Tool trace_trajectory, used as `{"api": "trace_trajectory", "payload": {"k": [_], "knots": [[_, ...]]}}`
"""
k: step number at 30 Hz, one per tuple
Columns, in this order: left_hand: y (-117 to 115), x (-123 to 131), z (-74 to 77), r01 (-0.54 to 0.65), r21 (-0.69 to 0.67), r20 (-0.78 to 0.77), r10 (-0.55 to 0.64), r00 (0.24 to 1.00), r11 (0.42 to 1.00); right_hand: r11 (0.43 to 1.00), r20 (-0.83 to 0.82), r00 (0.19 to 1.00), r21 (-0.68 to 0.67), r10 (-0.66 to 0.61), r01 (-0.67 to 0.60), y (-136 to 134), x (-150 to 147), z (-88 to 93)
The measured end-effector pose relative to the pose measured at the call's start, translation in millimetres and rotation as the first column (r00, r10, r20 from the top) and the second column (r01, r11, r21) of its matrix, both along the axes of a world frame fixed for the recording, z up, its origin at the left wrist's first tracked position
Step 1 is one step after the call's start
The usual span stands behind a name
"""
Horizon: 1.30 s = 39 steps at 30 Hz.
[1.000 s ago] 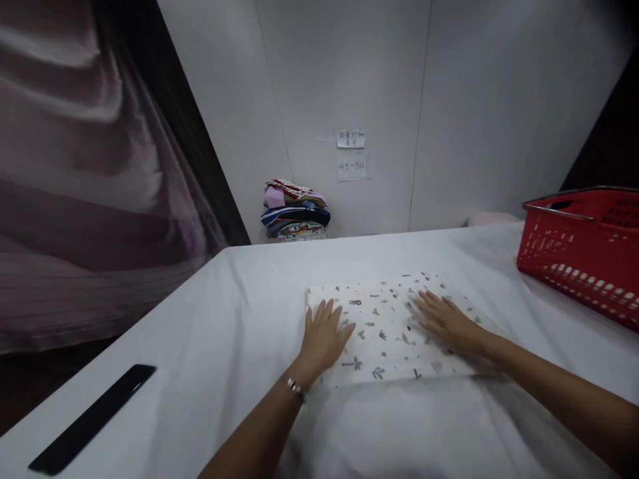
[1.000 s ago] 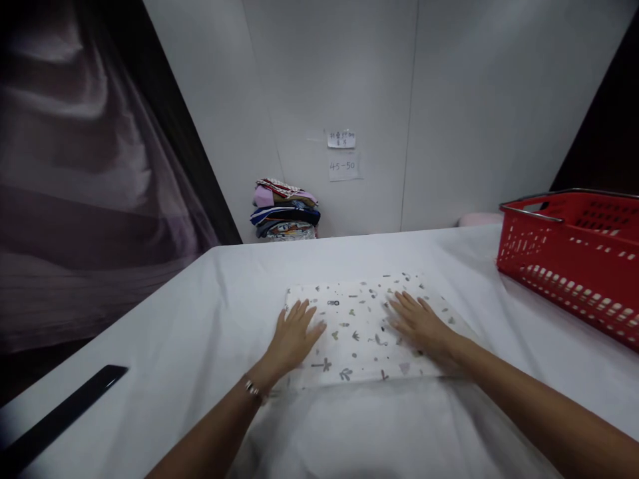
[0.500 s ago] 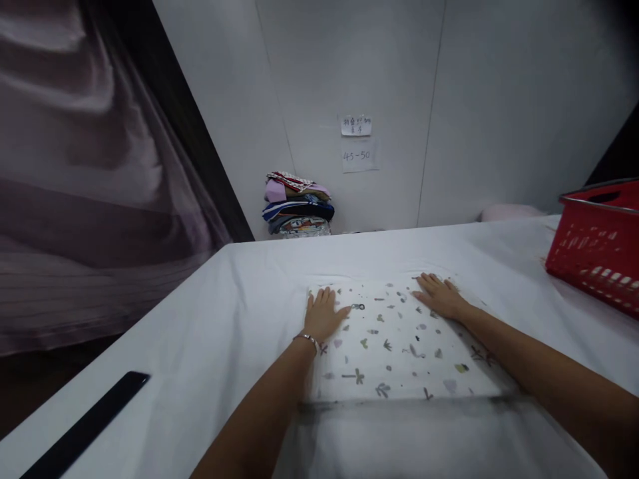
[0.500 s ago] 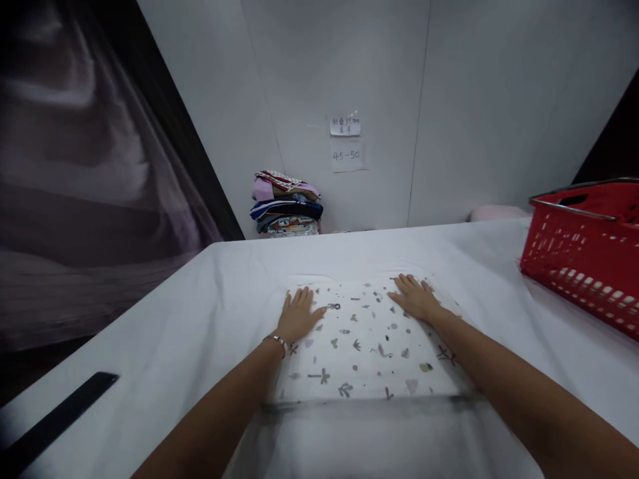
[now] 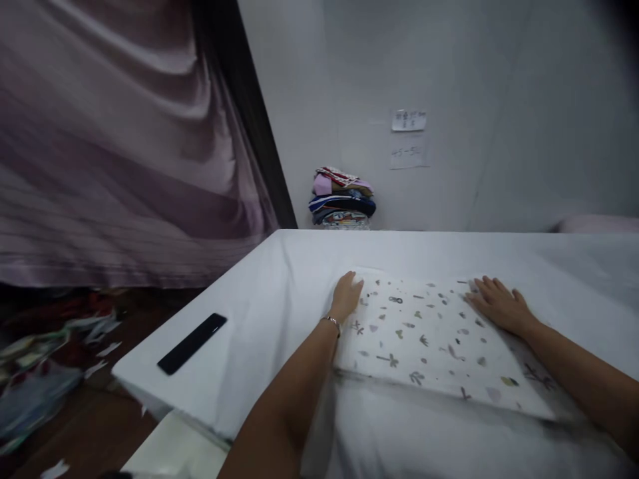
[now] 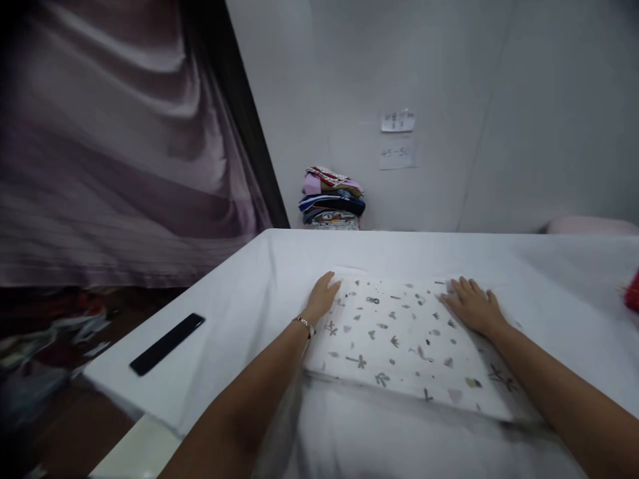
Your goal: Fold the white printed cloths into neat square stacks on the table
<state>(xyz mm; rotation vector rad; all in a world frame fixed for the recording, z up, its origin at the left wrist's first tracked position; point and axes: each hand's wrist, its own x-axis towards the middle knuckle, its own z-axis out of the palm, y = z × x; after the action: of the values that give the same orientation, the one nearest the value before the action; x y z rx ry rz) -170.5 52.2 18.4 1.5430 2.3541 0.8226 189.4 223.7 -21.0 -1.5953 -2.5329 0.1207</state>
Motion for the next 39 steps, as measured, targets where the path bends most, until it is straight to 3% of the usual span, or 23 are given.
{"api": "trace_trajectory", "payload": {"k": [2,4,12,18,21,24,28,34,39], "knots": [[-13,-15,2.8,-0.176,-0.004,0.098,0.176,0.98,0.984,0.998,0.016,0.998,0.007,0.062,-0.062,-10,-13,0.5],[-22,-26,2.7,-0.239,-0.049,0.142,0.244,0.959,0.97,0.989,0.005,0.989,-0.015,0.149,-0.149,-23,-33,1.8],[-12,-21,0.2,-0.184,-0.095,0.256,0.203,0.945,0.978,0.874,-0.166,0.875,-0.101,0.455,-0.474,-68,-166,18.2],[-15,-24,-10.1,-0.19,-0.079,0.436,0.205,0.876,0.979,0.812,-0.306,0.767,0.034,0.563,-0.583,-85,-242,24.6],[-17,-30,-14.9,-0.157,-0.094,0.563,0.183,0.806,0.983,0.845,-0.338,0.788,0.047,0.515,-0.533,-88,-260,24.9],[-16,-36,-15.8,-0.118,-0.112,0.657,0.162,0.736,0.987,0.892,-0.416,0.845,-0.147,0.337,-0.428,-89,-272,25.1],[-15,-41,-13.8,-0.087,-0.111,0.731,0.141,0.668,0.99,0.871,-0.47,0.869,-0.349,0.157,-0.346,-92,-285,26.2],[-19,-44,-10.9,-0.035,-0.086,0.794,0.089,0.602,0.996,0.842,-0.417,0.906,-0.464,0.067,-0.276,-97,-293,34.9],[-20,-46,-11.6,0.036,-0.051,0.805,0.019,0.593,0.998,0.818,-0.398,0.918,-0.526,0.008,-0.234,-100,-295,41.4]]}}
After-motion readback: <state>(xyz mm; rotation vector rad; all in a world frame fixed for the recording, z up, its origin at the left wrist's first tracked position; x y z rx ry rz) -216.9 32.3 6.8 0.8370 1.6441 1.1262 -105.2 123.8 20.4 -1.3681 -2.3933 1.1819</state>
